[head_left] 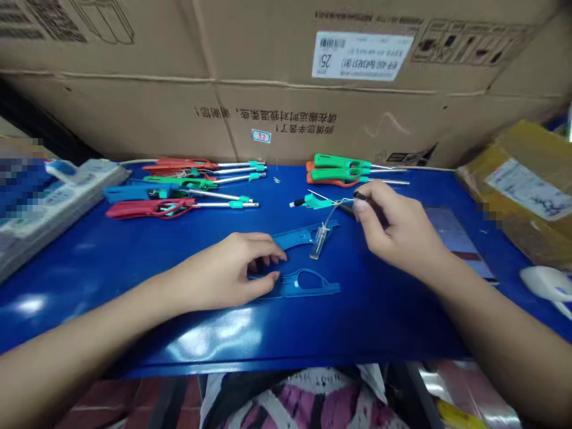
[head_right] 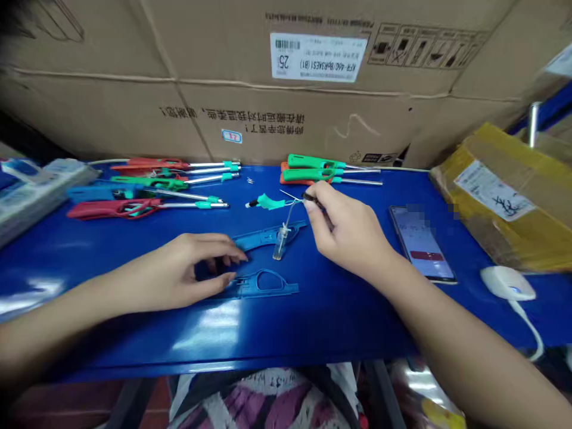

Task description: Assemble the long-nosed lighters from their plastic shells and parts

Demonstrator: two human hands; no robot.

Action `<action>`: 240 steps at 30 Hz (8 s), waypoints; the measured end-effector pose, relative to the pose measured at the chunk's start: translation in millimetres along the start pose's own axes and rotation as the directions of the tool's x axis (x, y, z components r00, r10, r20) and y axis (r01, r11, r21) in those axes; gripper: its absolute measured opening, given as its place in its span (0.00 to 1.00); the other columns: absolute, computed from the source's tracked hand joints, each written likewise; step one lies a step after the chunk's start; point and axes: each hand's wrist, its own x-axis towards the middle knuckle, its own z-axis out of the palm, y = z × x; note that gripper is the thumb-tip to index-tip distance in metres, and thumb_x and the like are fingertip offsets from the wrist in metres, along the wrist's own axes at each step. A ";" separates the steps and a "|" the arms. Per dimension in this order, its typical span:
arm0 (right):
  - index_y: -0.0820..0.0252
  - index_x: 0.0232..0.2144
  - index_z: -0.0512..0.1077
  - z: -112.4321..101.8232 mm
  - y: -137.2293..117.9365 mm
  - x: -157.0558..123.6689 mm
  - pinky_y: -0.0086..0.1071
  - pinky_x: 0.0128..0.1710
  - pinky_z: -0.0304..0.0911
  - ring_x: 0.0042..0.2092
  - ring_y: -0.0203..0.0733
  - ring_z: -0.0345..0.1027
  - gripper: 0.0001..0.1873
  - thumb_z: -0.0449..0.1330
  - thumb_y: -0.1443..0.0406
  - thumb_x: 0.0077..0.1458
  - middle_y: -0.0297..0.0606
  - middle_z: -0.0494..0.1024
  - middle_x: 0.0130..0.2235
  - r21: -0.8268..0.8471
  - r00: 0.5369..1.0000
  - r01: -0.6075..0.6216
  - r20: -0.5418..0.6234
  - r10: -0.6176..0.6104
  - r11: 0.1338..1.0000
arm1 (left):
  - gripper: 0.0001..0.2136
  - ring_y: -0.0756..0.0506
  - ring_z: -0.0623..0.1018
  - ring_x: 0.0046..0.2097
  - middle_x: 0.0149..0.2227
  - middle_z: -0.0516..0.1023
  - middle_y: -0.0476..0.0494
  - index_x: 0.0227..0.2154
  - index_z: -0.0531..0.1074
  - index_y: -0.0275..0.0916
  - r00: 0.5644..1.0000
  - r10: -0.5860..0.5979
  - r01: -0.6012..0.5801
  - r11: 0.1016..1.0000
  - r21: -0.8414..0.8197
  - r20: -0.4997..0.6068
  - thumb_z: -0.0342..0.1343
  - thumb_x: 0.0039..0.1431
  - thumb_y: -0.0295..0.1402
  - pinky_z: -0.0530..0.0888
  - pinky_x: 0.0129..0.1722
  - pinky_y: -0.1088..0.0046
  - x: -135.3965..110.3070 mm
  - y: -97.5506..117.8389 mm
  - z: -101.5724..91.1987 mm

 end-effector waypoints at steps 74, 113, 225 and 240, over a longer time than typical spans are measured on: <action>0.59 0.44 0.67 8.7 -13.0 -3.7 0.25 0.20 0.59 0.22 0.30 0.62 0.12 0.52 0.56 0.70 0.28 0.69 0.27 0.681 0.834 -0.502 0.545 0.088 0.533 | 0.17 0.42 0.76 0.44 0.46 0.79 0.41 0.52 0.75 0.41 0.970 0.239 -0.214 0.929 0.301 -0.050 0.58 0.66 0.44 0.71 0.46 0.63 8.3 -14.1 11.4; 0.51 0.50 0.67 25.5 -31.5 -22.1 0.31 0.39 0.67 0.42 0.38 0.76 0.09 0.57 0.63 0.68 0.36 0.80 0.45 0.410 0.904 0.016 0.383 -0.188 0.912 | 0.08 0.47 0.83 0.39 0.39 0.85 0.43 0.44 0.81 0.40 0.823 0.328 -0.331 0.940 0.076 -0.463 0.63 0.63 0.28 0.79 0.41 0.73 2.7 6.5 23.4; 0.60 0.41 0.73 17.0 -18.8 -21.1 0.34 0.37 0.66 0.39 0.42 0.76 0.09 0.54 0.65 0.68 0.39 0.82 0.38 -0.073 0.857 0.490 0.223 -0.465 0.868 | 0.13 0.41 0.77 0.46 0.46 0.81 0.40 0.50 0.76 0.37 0.831 0.384 -0.269 0.911 0.314 -0.402 0.62 0.62 0.28 0.74 0.45 0.60 -1.3 13.3 23.2; 0.62 0.43 0.74 30.7 -24.3 -26.0 0.35 0.39 0.65 0.41 0.43 0.76 0.10 0.52 0.65 0.69 0.38 0.82 0.41 -0.078 0.870 0.439 0.286 -0.402 0.895 | 0.13 0.37 0.78 0.44 0.43 0.82 0.37 0.48 0.77 0.30 0.865 0.416 -0.218 0.815 0.537 -0.280 0.59 0.64 0.31 0.72 0.42 0.58 -0.5 18.8 26.8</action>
